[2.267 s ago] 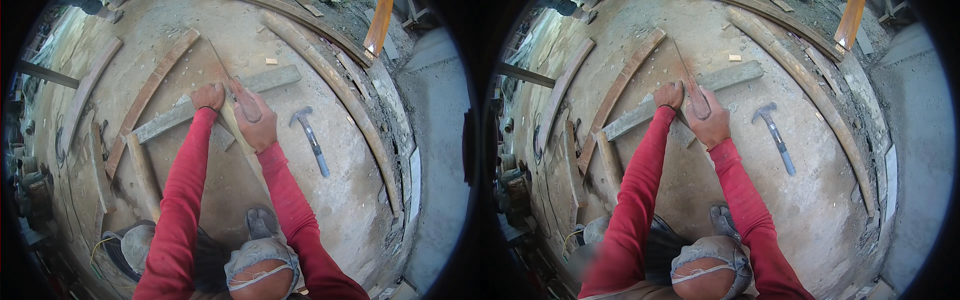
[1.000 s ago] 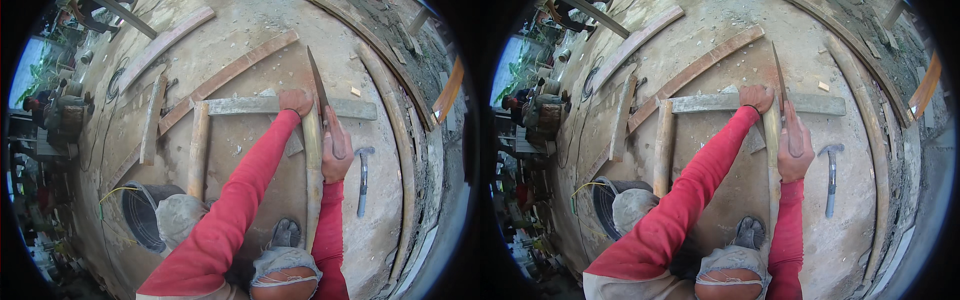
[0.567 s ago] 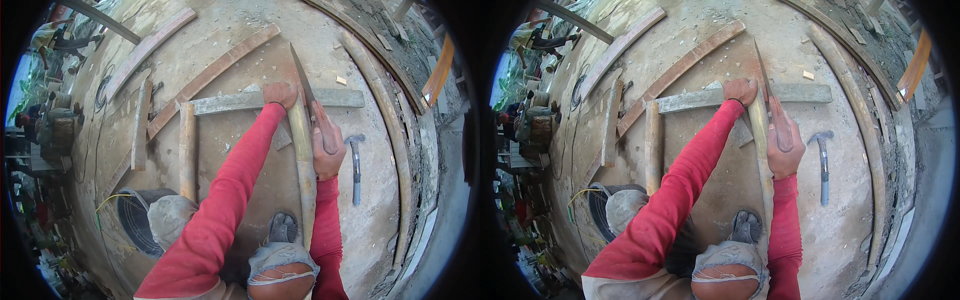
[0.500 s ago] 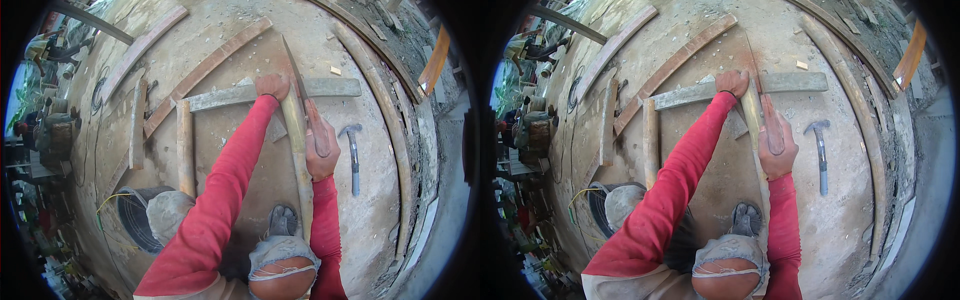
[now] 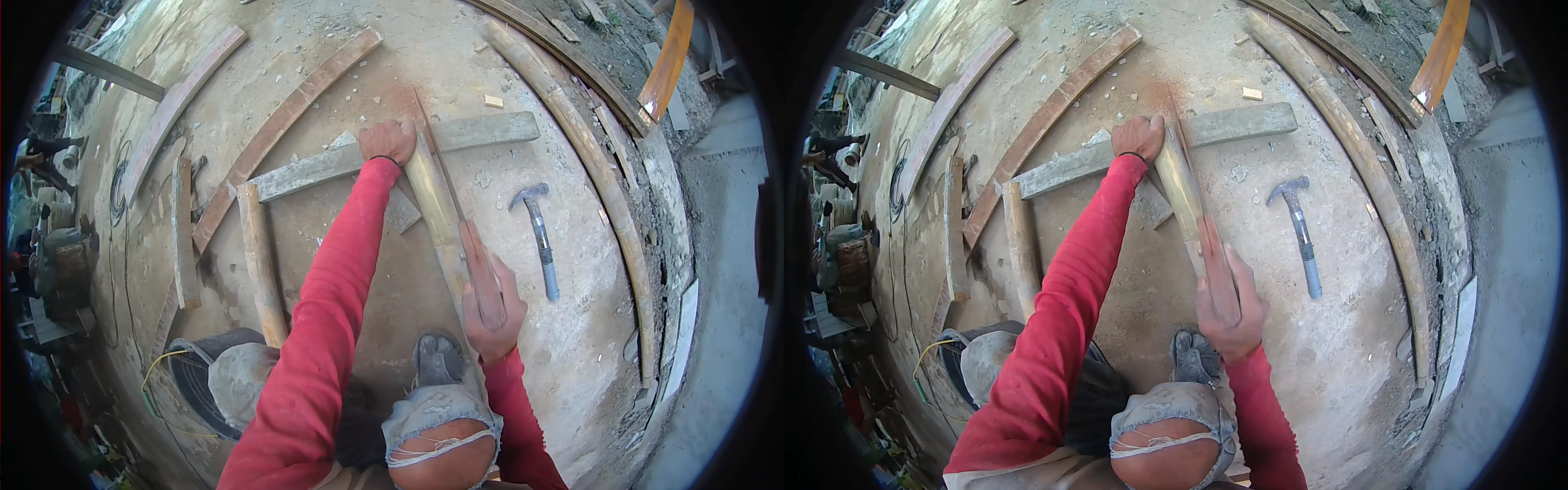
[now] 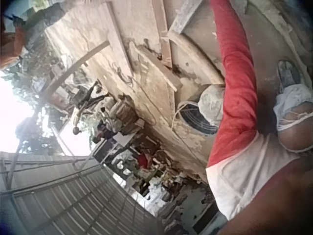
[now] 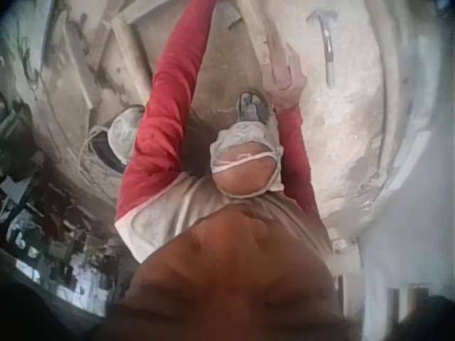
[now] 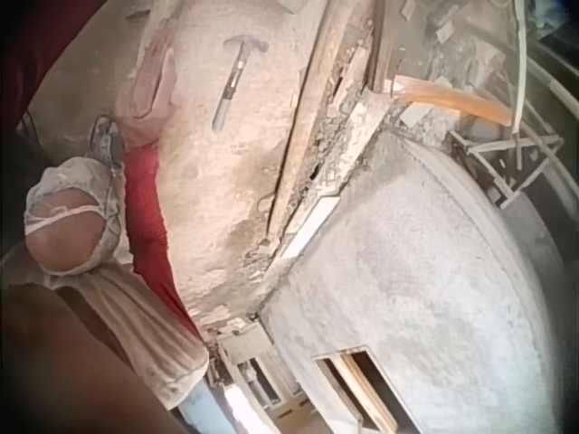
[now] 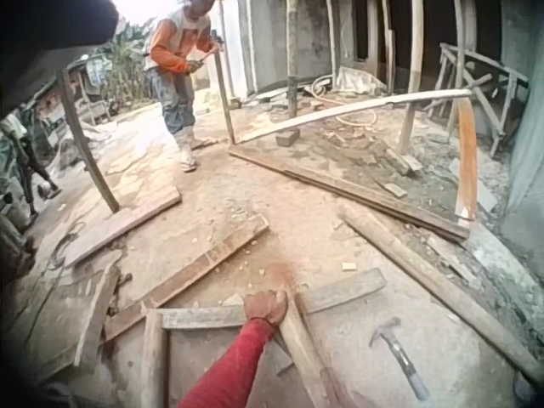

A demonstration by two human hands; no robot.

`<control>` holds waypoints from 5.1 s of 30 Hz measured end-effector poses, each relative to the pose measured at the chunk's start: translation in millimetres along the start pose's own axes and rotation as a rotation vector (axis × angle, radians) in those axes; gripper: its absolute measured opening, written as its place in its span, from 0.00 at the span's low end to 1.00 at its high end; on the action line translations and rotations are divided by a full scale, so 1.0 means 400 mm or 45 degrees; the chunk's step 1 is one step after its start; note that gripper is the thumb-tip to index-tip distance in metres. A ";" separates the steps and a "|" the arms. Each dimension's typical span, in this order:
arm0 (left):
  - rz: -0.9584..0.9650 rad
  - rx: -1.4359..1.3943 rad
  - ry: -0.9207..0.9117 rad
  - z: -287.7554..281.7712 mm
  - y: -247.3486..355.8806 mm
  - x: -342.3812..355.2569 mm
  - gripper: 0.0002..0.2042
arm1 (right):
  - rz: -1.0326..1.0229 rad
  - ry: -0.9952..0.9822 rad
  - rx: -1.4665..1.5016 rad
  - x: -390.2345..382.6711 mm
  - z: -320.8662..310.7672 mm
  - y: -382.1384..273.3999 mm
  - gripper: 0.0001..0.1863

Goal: Constructing a wooden frame using a saw to cut pieces and a hammer to secure them with nails.

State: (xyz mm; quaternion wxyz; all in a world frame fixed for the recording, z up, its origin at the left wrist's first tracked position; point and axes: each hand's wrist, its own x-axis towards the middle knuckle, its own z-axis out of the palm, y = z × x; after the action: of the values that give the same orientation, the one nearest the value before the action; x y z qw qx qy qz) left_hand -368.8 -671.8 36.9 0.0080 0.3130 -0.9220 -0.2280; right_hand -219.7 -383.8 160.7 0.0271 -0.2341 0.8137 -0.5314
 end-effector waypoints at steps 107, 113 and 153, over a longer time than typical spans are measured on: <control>0.026 0.122 0.000 -0.015 0.015 -0.035 0.29 | 0.056 -0.091 -0.021 -0.083 -0.102 -0.073 0.29; 0.117 0.038 -0.007 0.099 0.019 0.022 0.29 | 0.174 0.213 0.157 0.223 0.076 0.116 0.22; 0.075 0.126 0.012 0.081 -0.019 0.017 0.28 | 0.189 0.093 0.076 0.135 0.072 0.081 0.27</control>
State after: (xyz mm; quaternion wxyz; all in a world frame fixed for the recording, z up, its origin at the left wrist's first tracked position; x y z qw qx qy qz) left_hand -375.3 -667.6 3.6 0.0037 0.2867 -0.9409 -0.1804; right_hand -270.9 -419.8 130.8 0.0436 -0.1526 0.8131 -0.5600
